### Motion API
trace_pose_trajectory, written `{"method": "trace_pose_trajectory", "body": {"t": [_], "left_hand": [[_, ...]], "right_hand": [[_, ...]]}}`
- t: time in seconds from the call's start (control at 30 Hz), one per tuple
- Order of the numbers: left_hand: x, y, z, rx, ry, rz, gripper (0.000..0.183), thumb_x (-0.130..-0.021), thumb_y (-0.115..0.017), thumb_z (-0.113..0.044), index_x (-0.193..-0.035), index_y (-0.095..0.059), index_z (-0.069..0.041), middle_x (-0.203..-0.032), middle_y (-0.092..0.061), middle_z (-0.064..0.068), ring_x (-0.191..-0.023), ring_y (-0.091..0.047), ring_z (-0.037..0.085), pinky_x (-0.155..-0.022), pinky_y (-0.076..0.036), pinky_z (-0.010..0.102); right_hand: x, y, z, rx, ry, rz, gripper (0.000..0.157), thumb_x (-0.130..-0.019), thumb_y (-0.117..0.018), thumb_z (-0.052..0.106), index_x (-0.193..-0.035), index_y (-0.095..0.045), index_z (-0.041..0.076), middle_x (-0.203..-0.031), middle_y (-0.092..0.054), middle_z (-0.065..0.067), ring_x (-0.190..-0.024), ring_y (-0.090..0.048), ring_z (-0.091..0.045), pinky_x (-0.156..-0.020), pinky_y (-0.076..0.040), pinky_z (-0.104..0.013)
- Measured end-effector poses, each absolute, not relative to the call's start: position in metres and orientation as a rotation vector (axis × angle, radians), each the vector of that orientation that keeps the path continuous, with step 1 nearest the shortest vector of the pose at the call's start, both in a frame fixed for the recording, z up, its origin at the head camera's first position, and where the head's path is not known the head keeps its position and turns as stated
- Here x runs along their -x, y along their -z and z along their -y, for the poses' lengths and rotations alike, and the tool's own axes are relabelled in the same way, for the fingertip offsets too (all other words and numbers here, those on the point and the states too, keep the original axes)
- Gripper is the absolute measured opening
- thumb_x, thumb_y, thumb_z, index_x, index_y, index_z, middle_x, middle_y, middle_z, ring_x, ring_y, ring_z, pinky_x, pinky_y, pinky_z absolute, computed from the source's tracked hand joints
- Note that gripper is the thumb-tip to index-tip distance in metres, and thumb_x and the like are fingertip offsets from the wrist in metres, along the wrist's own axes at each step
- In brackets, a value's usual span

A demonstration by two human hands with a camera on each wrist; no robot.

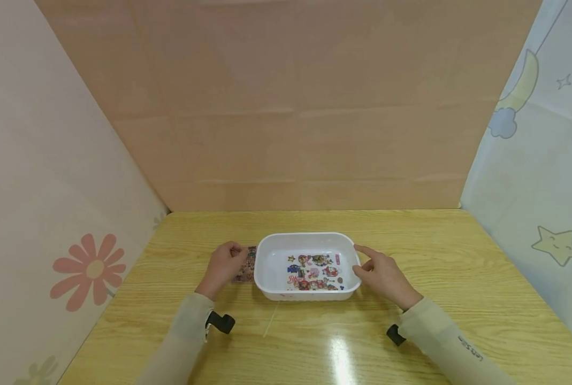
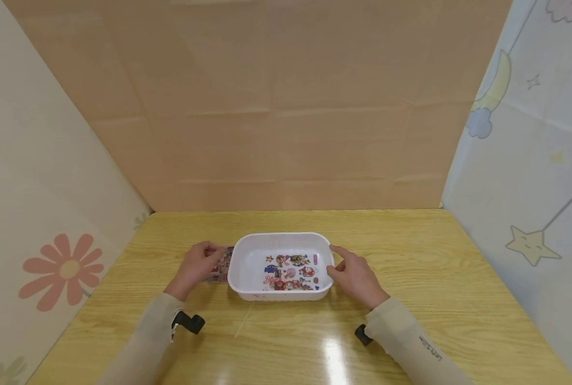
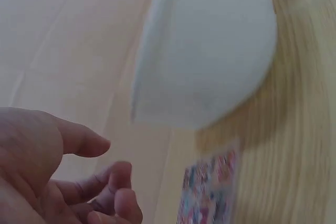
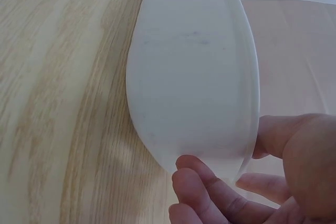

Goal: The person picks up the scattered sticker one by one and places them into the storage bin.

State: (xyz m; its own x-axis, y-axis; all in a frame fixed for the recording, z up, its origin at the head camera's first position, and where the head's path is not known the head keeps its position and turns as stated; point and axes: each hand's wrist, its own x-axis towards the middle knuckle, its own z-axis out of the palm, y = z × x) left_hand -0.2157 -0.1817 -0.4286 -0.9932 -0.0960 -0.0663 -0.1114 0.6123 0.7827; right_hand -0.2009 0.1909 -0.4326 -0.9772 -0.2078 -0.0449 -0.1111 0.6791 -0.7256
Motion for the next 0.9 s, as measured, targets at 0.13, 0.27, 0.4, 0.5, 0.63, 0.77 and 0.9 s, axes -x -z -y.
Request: {"method": "trace_pose_trajectory", "body": {"t": [0.13,0.27,0.4,0.5,0.63,0.77,0.9], "left_hand": [[0.214,0.435,0.195,0.185,-1.253,-2.807,0.04,-0.096,-0.065,-0.024,-0.122,-0.06,0.005,-0.106,-0.066,0.019,-0.086,-0.066,0.027,-0.07,-0.055,0.04],[0.213,0.441,0.202,0.132,-1.05,-2.877,0.058,-0.09,-0.073,-0.024,-0.133,-0.055,0.01,-0.12,-0.064,0.025,-0.104,-0.063,0.037,-0.085,-0.053,0.052],[0.215,0.446,0.206,0.125,-0.911,-2.93,0.062,-0.085,-0.078,-0.029,-0.13,-0.058,0.009,-0.12,-0.063,0.024,-0.108,-0.057,0.039,-0.089,-0.05,0.056],[0.215,0.447,0.208,0.133,-0.847,-2.924,0.059,-0.083,-0.079,-0.032,-0.123,-0.062,0.008,-0.114,-0.059,0.024,-0.101,-0.052,0.037,-0.082,-0.05,0.055],[0.213,0.448,0.211,0.176,-0.834,-2.876,0.06,-0.083,-0.08,-0.032,-0.123,-0.061,0.008,-0.113,-0.051,0.027,-0.097,-0.05,0.037,-0.079,-0.05,0.056],[0.212,0.449,0.212,0.203,-0.808,-2.874,0.063,-0.082,-0.081,-0.034,-0.122,-0.06,0.009,-0.109,-0.05,0.027,-0.092,-0.051,0.036,-0.077,-0.051,0.054],[0.212,0.448,0.212,0.219,-0.724,-2.899,0.061,-0.084,-0.08,-0.034,-0.116,-0.061,0.015,-0.103,-0.051,0.025,-0.086,-0.052,0.033,-0.073,-0.051,0.05]], "right_hand": [[0.201,0.434,-0.191,0.257,1.183,-2.759,0.06,-0.097,-0.063,0.018,-0.15,-0.041,0.0,-0.087,-0.071,-0.01,-0.067,-0.061,-0.016,-0.059,-0.049,-0.032],[0.2,0.435,-0.191,0.252,1.188,-2.751,0.06,-0.097,-0.063,0.018,-0.15,-0.041,0.001,-0.088,-0.071,-0.01,-0.068,-0.062,-0.017,-0.059,-0.049,-0.032],[0.2,0.434,-0.191,0.252,1.184,-2.755,0.06,-0.097,-0.063,0.017,-0.15,-0.041,0.001,-0.088,-0.071,-0.011,-0.068,-0.061,-0.016,-0.059,-0.049,-0.032],[0.201,0.434,-0.191,0.254,1.183,-2.758,0.06,-0.097,-0.063,0.017,-0.15,-0.041,0.001,-0.088,-0.071,-0.011,-0.068,-0.061,-0.016,-0.06,-0.049,-0.032],[0.201,0.434,-0.191,0.257,1.188,-2.756,0.06,-0.097,-0.063,0.017,-0.15,-0.041,0.0,-0.087,-0.071,-0.011,-0.068,-0.062,-0.016,-0.06,-0.049,-0.032],[0.201,0.435,-0.191,0.25,1.197,-2.748,0.06,-0.097,-0.063,0.018,-0.15,-0.041,0.001,-0.088,-0.07,-0.011,-0.069,-0.061,-0.017,-0.06,-0.049,-0.032],[0.2,0.435,-0.191,0.241,1.199,-2.747,0.06,-0.097,-0.063,0.019,-0.15,-0.041,0.002,-0.088,-0.07,-0.012,-0.069,-0.061,-0.017,-0.06,-0.05,-0.032]]}}
